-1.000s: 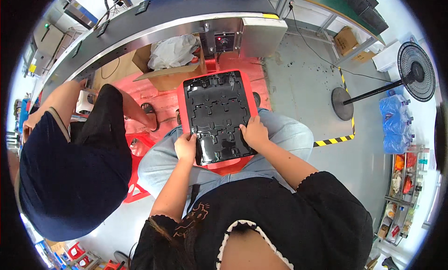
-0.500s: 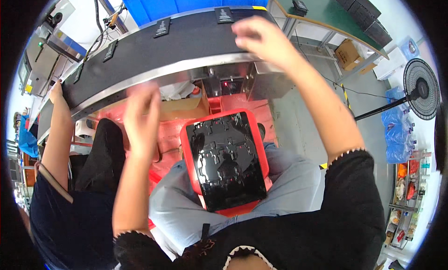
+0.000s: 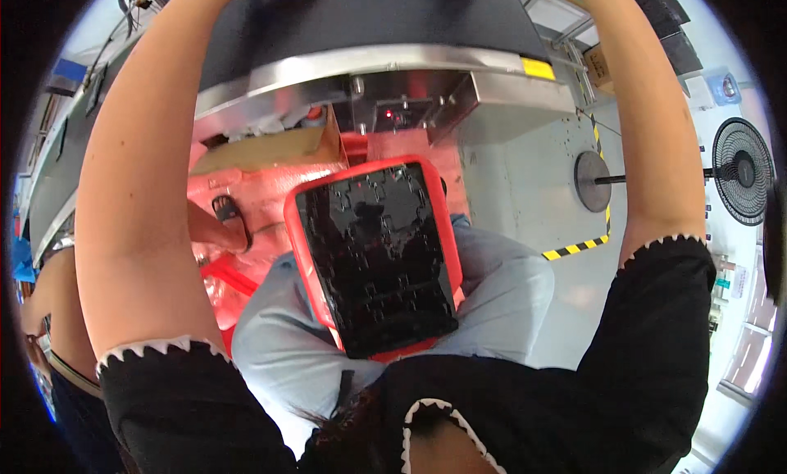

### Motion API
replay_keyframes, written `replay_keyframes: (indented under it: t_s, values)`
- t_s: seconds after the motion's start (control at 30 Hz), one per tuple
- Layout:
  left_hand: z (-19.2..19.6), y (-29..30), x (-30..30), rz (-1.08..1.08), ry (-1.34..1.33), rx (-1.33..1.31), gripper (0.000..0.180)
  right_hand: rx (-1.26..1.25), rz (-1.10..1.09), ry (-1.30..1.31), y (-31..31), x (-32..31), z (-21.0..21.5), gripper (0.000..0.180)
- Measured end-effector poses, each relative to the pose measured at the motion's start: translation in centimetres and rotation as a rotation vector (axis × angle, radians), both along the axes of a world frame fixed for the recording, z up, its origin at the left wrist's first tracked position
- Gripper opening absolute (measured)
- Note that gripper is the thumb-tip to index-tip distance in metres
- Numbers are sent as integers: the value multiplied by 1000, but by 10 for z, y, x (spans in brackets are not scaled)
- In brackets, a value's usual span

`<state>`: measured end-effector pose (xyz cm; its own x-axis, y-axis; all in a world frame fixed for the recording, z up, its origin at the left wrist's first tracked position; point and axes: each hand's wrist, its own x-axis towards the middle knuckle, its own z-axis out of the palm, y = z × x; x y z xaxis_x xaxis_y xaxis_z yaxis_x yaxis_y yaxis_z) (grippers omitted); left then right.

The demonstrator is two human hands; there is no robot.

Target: The person sits on a red stool and repeatedly picks up small black battery packs from a blue bin on a conveyor belt. They place the batteries into a black plastic tray held on their lap, arranging them in rows. The person continues this process, filling the tray with batteries from the conveyor belt.

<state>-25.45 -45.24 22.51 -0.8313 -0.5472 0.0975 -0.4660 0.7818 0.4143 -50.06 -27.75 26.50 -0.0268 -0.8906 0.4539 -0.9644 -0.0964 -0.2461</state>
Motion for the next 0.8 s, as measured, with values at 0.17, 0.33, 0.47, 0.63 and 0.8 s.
replay_keyframes:
  t_s: [0.17,0.33,0.47,0.63,0.8]
  values:
    - [-27,73,30,-48,523,-519,76,105,129,-97,110,85,-26,32]
    - [-54,178,111,-24,623,-578,75,272,459,-587,131,135,-155,25]
    - [-136,236,149,95,269,-258,85,480,355,-558,115,155,-275,26]
    - [-214,254,165,134,-12,-92,80,245,217,-242,111,172,-316,34]
    - [-272,236,162,81,-8,18,71,249,399,-492,119,163,-196,36]
